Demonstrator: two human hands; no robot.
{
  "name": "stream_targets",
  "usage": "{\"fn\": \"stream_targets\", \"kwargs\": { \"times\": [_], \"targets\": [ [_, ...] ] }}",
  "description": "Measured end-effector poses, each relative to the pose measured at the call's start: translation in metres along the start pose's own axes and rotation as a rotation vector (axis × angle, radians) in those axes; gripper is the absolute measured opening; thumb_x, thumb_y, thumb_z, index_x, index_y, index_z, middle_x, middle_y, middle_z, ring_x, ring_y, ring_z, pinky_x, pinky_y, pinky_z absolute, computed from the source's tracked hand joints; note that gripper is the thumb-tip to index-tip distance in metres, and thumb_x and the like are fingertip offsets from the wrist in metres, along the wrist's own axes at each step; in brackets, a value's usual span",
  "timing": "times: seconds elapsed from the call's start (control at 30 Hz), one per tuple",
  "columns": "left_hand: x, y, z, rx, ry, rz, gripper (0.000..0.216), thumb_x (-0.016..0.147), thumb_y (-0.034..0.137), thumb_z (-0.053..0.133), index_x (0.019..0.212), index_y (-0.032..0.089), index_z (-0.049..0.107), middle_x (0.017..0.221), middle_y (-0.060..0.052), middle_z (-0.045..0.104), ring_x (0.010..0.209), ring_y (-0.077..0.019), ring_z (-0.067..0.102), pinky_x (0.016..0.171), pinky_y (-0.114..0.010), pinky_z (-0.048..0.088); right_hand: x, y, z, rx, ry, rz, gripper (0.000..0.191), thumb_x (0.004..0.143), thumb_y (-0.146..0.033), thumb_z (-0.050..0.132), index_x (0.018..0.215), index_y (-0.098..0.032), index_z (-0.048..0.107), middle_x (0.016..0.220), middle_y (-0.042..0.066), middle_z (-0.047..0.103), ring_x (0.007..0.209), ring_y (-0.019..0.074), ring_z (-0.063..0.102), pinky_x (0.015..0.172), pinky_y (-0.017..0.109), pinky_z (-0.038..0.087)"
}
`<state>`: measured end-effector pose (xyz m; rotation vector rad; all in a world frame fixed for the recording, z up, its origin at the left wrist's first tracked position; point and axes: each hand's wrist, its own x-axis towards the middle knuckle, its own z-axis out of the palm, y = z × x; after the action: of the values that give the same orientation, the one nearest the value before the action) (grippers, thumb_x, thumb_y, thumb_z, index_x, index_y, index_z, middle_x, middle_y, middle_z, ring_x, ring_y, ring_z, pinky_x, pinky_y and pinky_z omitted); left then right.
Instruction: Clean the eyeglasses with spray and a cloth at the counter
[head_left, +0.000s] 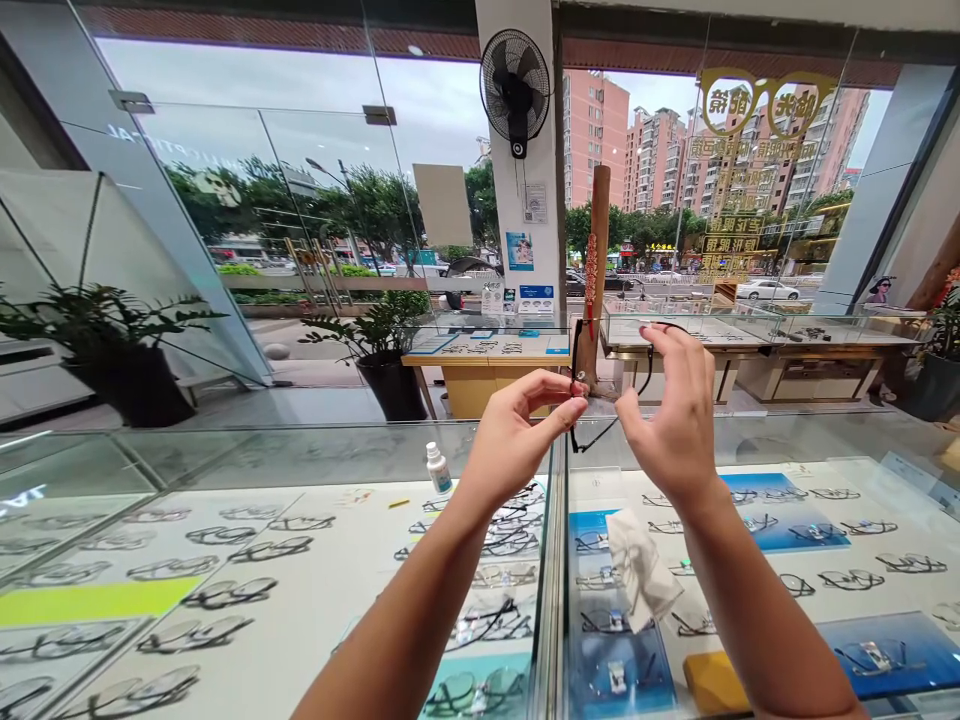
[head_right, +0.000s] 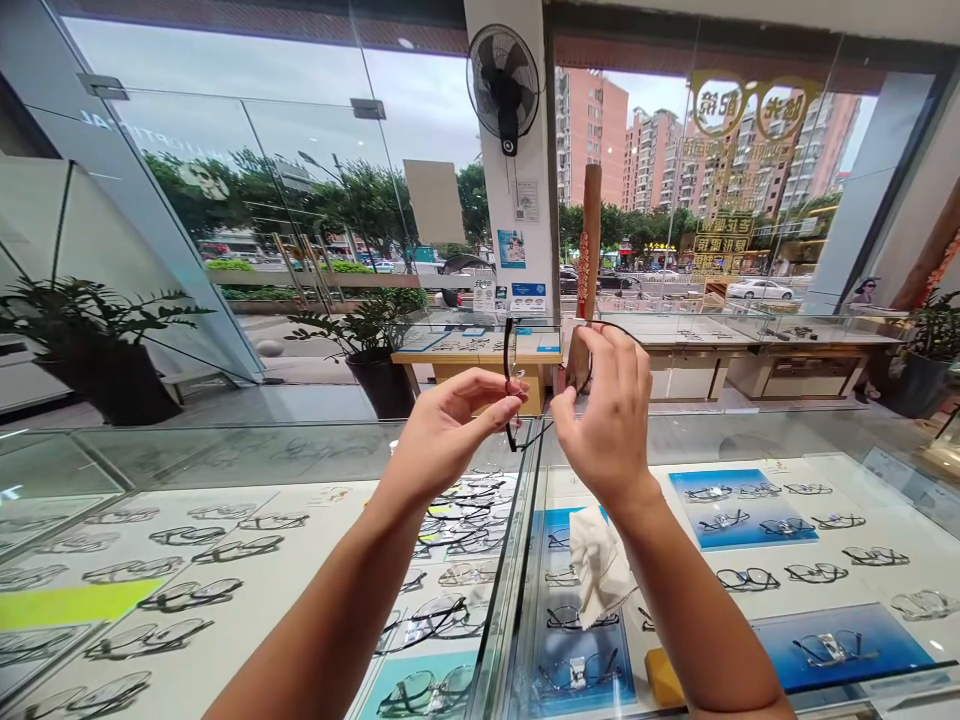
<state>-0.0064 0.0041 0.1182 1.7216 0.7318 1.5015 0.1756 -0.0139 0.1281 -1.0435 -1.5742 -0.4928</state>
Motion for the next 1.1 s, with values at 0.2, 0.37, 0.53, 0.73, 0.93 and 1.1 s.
{"fn": "stream_targets", "kwargs": {
  "times": [0.2,0.37,0.53,0.73,0.93,1.1],
  "targets": [
    [0.002,0.003,-0.004,-0.036,0.065,0.015,0.037,0.076,0.047,0.088,0.089,0.016,0.072,0.099,-0.010,0.078,0.091,-0.0200,0.072,0.067,-0.026,0.058,-0.001,0.005,0.002,-0.016,-0.123,0.006,0.049,0.083,-0.012,0.053,0.130,-0.022,0.061,0.141,0.014,0.060,0.136,0.0341,0.051,0.115,0.055,0.040],
    [0.003,0.006,-0.007,-0.034,0.118,0.059,0.035,0.079,0.047,0.086,0.089,0.017,0.072,0.095,-0.008,0.077,0.085,-0.0177,0.070,0.069,-0.026,0.057,-0.003,0.008,0.001,-0.021,-0.260,0.032,0.049,0.081,-0.013,0.053,0.129,-0.022,0.062,0.139,0.014,0.061,0.132,0.0357,0.053,0.110,0.057,0.043],
    [0.003,0.000,-0.006,0.002,0.096,0.075,0.034,0.078,0.045,0.087,0.090,0.017,0.071,0.110,-0.010,0.075,0.094,-0.0194,0.071,0.076,-0.028,0.059,-0.001,0.001,-0.002,0.217,-0.336,0.093,0.036,0.088,-0.022,0.060,0.122,-0.024,0.067,0.133,0.012,0.067,0.128,0.0336,0.057,0.110,0.056,0.043],
    [-0.002,0.000,0.001,0.041,0.052,0.095,0.037,0.077,0.046,0.087,0.092,0.018,0.068,0.126,-0.012,0.067,0.104,-0.0209,0.071,0.082,-0.029,0.060,-0.002,-0.012,0.009,0.672,-0.400,0.207,0.025,0.091,-0.042,0.070,0.106,-0.023,0.076,0.117,0.009,0.076,0.115,0.0252,0.068,0.106,0.043,0.051],
    [-0.002,0.006,0.002,0.034,0.037,0.021,0.048,0.072,0.042,0.090,0.091,0.020,0.052,0.126,-0.010,0.066,0.101,-0.0192,0.071,0.073,-0.024,0.058,-0.005,-0.013,0.020,0.810,-0.352,0.395,0.025,0.086,-0.043,0.075,0.097,-0.022,0.080,0.108,0.008,0.081,0.106,0.0244,0.073,0.104,0.045,0.054],
    [-0.005,0.010,0.001,0.023,-0.022,0.032,0.052,0.074,0.041,0.089,0.090,0.022,0.043,0.131,-0.010,0.062,0.109,-0.0210,0.069,0.078,-0.027,0.059,-0.006,-0.012,0.026,0.961,-0.346,0.516,0.029,0.078,-0.044,0.082,0.093,-0.020,0.080,0.103,0.009,0.083,0.099,0.0244,0.075,0.094,0.044,0.059]
  ]
}}
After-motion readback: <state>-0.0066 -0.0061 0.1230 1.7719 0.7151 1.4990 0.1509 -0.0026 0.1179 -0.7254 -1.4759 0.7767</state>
